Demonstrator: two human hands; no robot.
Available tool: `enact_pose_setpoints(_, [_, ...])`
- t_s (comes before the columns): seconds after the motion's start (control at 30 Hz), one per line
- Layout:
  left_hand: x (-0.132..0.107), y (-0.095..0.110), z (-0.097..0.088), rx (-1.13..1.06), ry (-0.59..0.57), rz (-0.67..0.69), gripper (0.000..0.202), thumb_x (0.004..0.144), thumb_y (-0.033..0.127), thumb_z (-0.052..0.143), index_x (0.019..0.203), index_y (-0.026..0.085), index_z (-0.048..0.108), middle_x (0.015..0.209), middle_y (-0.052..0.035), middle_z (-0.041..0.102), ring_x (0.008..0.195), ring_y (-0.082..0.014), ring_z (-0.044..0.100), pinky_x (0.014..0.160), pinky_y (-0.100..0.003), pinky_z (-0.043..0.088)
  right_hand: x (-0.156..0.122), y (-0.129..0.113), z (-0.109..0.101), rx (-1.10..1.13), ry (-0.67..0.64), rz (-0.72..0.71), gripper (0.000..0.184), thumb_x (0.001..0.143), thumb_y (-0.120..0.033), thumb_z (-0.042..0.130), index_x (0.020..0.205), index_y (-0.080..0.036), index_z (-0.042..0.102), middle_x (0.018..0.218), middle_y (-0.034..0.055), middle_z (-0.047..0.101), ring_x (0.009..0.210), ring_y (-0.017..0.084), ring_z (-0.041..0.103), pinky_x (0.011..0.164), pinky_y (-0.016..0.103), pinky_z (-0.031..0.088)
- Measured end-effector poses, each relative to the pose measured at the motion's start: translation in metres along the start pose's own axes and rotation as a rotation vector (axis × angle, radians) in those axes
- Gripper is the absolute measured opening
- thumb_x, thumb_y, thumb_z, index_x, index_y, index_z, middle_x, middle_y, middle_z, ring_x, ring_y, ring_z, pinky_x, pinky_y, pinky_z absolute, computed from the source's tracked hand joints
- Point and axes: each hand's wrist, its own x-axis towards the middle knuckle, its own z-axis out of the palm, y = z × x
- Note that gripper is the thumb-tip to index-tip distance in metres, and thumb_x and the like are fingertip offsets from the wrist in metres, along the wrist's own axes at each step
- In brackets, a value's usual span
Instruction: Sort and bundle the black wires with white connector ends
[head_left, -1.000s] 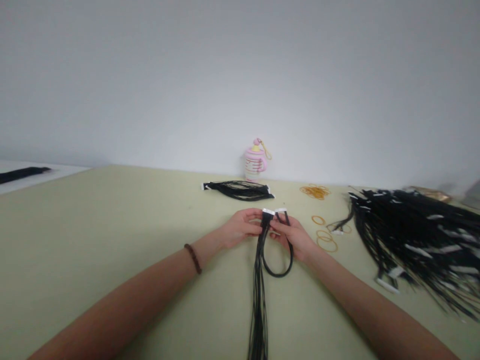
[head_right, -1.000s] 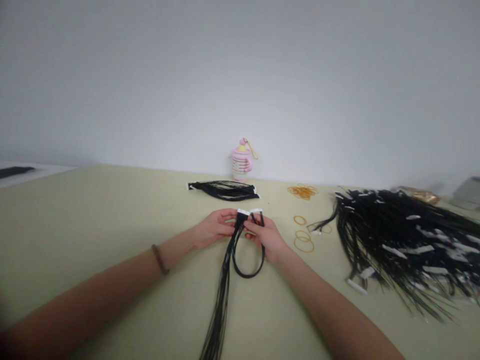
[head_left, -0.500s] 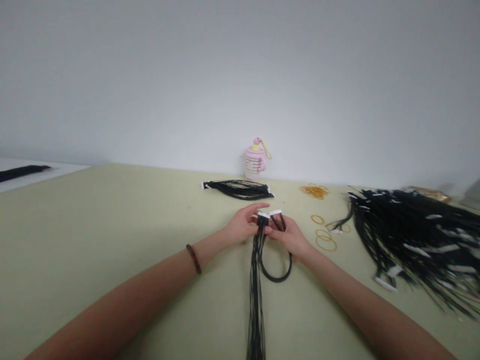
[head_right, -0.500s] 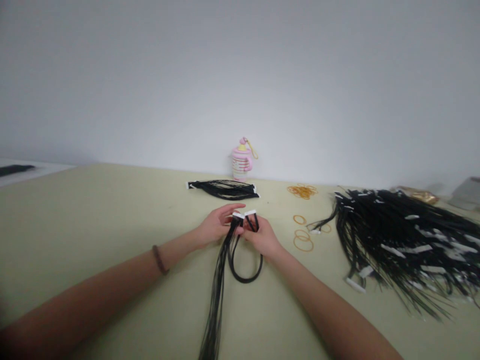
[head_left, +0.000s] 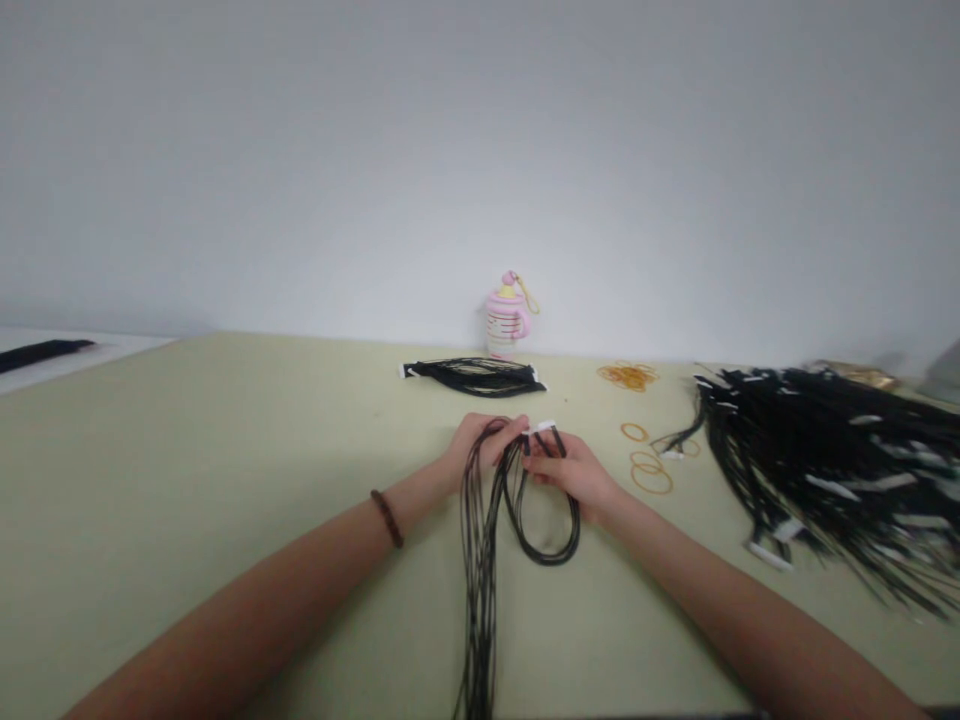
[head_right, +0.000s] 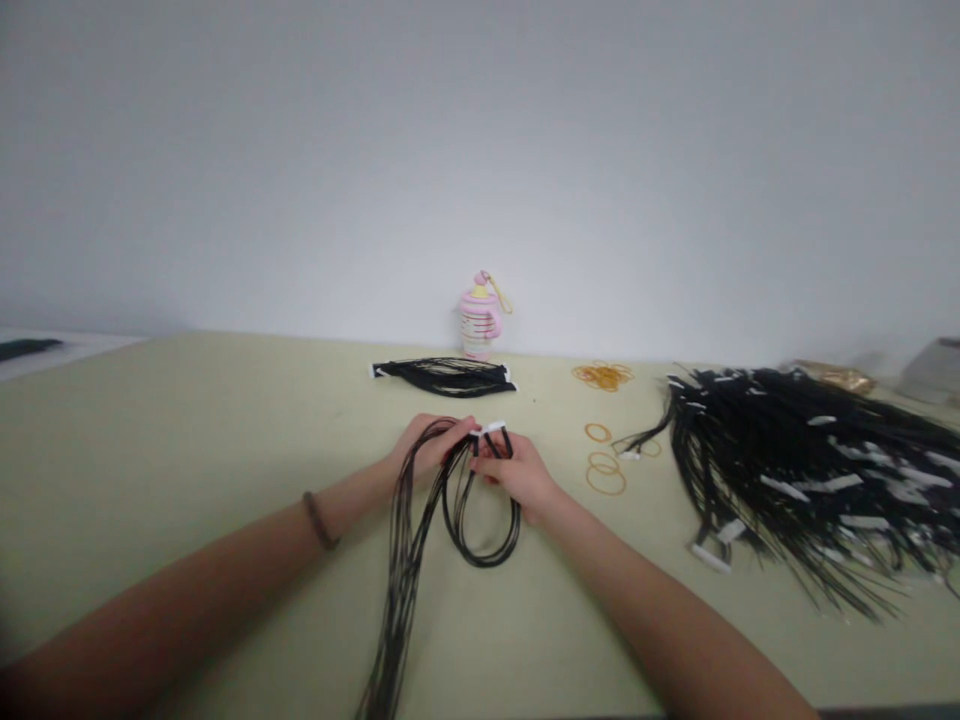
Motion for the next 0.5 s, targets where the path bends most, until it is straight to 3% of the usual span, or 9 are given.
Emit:
enact_pose_setpoints(0.23, [0.003, 0.002, -0.013, 0.075, -0.087, 0.030, 0.045, 0.076, 0.050, 0.046, 0.051, 0.013, 0.055, 0.045, 0.0026, 0.040, 0.045, -0.0075, 0.031, 0.044, -0.021, 0.027, 0.000, -0.002, 0.004, 0.194, -0.046, 0.098, 0.017, 0.056, -0.013, 0.063, 0.072, -0.015, 0.057, 0.070, 0.0001, 0.058, 0.061, 0.012, 0.053, 0.056, 0.024, 0.041])
enact_pose_setpoints(0.37, [0.001, 0.008, -0.011, 0.090, -0.115, 0.059, 0.047, 0.081, 0.050, 0.036, 0.060, 0.013, 0.058, 0.051, 0.0003, 0.048, 0.049, -0.0096, 0.038, 0.049, -0.022, 0.032, 0.002, -0.001, 0.003, 0.366, -0.057, 0.131, 0.017, 0.058, -0.011, 0.055, 0.075, -0.017, 0.054, 0.073, 0.0009, 0.059, 0.062, 0.012, 0.054, 0.058, 0.027, 0.045])
enact_pose_setpoints(0.5, [0.001, 0.015, -0.004, 0.135, -0.147, 0.132, 0.042, 0.081, 0.047, 0.039, 0.069, 0.014, 0.062, 0.066, -0.0032, 0.060, 0.060, -0.0135, 0.049, 0.061, -0.023, 0.038, 0.003, -0.002, 0.001, 0.484, -0.095, 0.171, 0.017, 0.061, -0.014, 0.052, 0.077, -0.017, 0.053, 0.077, 0.0018, 0.061, 0.067, 0.014, 0.058, 0.069, 0.033, 0.048])
